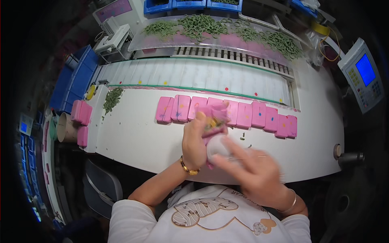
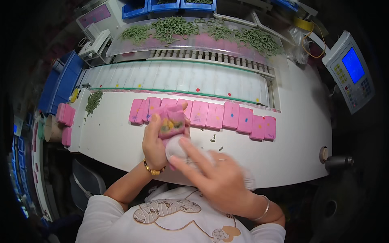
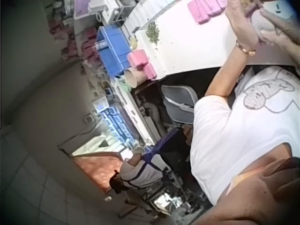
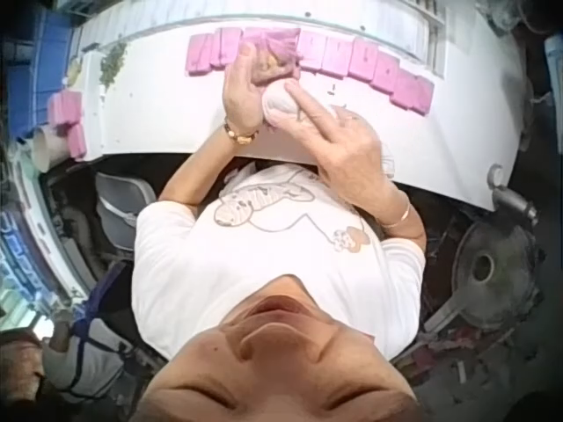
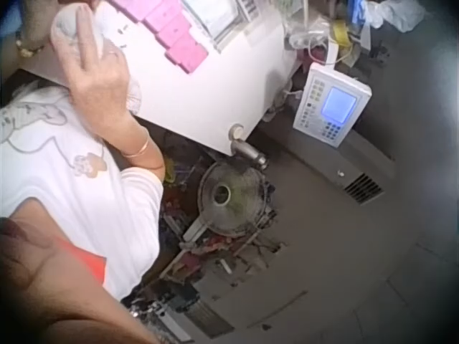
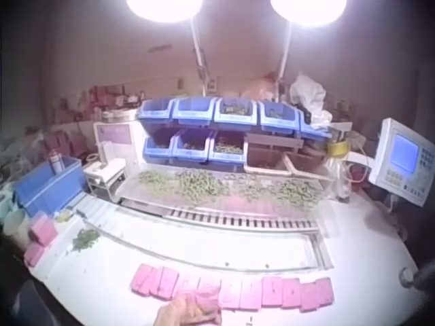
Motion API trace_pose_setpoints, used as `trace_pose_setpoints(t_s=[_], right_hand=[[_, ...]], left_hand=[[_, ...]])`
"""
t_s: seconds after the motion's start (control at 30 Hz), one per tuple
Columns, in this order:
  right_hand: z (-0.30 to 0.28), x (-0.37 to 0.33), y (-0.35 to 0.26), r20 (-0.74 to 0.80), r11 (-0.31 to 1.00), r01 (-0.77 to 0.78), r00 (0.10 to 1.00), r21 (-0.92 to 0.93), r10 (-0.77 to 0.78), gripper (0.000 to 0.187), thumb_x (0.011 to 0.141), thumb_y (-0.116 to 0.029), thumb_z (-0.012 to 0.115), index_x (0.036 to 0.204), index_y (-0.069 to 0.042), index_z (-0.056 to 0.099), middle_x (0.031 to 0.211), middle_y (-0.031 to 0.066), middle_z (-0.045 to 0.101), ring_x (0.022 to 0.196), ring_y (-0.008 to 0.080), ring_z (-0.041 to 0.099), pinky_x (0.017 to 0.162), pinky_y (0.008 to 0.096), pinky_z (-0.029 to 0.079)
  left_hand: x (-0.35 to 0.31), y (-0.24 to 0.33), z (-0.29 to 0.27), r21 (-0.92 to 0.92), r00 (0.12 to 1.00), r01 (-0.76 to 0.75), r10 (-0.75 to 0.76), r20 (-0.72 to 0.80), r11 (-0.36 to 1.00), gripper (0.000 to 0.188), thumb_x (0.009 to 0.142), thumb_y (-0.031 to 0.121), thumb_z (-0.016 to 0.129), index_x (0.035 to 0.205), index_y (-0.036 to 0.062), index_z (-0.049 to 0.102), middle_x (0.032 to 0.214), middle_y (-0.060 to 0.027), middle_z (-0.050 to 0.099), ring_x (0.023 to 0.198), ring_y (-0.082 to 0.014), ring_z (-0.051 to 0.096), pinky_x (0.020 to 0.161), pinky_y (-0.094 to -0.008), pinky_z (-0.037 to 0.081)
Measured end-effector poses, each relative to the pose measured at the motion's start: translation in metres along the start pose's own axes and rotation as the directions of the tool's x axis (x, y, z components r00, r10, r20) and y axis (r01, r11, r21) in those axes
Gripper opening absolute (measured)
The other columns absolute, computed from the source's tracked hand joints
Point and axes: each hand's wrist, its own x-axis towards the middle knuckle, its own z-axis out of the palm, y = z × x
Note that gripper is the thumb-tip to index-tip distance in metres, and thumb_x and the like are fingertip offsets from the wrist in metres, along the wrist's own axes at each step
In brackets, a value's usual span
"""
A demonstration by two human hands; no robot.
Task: Assembling components and dried herbs into pink rectangular containers at a production workstation.
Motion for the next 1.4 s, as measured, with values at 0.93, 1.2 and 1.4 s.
trace_pose_setpoints(t_s=[0.93,1.2,1.4], right_hand=[[0.029,-0.019,0.006,-0.168,0.977,-0.147,0.971,0.157,0.173,0.036,0.069,-0.003,0.066,0.104,-0.007,0.066,0.113,0.0106,0.062,0.096,0.0267,0.06,0.076,0.0364,0.049],[0.051,-0.018,0.023,-0.407,0.98,0.197,0.894,-0.015,-0.186,0.023,0.064,-0.004,0.072,0.086,-0.002,0.067,0.088,0.0065,0.062,0.077,0.021,0.06,0.062,0.0282,0.051],[0.051,-0.019,0.027,-0.466,0.968,0.236,0.85,-0.08,-0.246,0.024,0.061,-0.002,0.075,0.084,-0.001,0.067,0.087,0.0063,0.063,0.076,0.0204,0.059,0.06,0.0274,0.051]], left_hand=[[0.0,-0.015,0.0,-0.337,0.948,0.285,-0.315,-0.036,0.897,0.065,0.096,0.066,0.026,0.104,0.0069,0.053,0.07,-0.0124,0.057,0.057,-0.0224,0.061,0.053,-0.0332,0.052],[-0.012,-0.024,0.004,0.056,0.991,-0.106,0.109,-0.072,0.993,0.036,0.101,0.039,0.05,0.098,0.0028,0.053,0.087,-0.0079,0.063,0.078,-0.0116,0.063,0.072,-0.0271,0.054],[-0.023,-0.021,-0.005,0.147,0.996,-0.078,0.07,0.063,0.986,0.023,0.098,0.023,0.058,0.1,-0.0006,0.056,0.094,-0.0062,0.064,0.087,-0.01,0.062,0.079,-0.0258,0.052]])
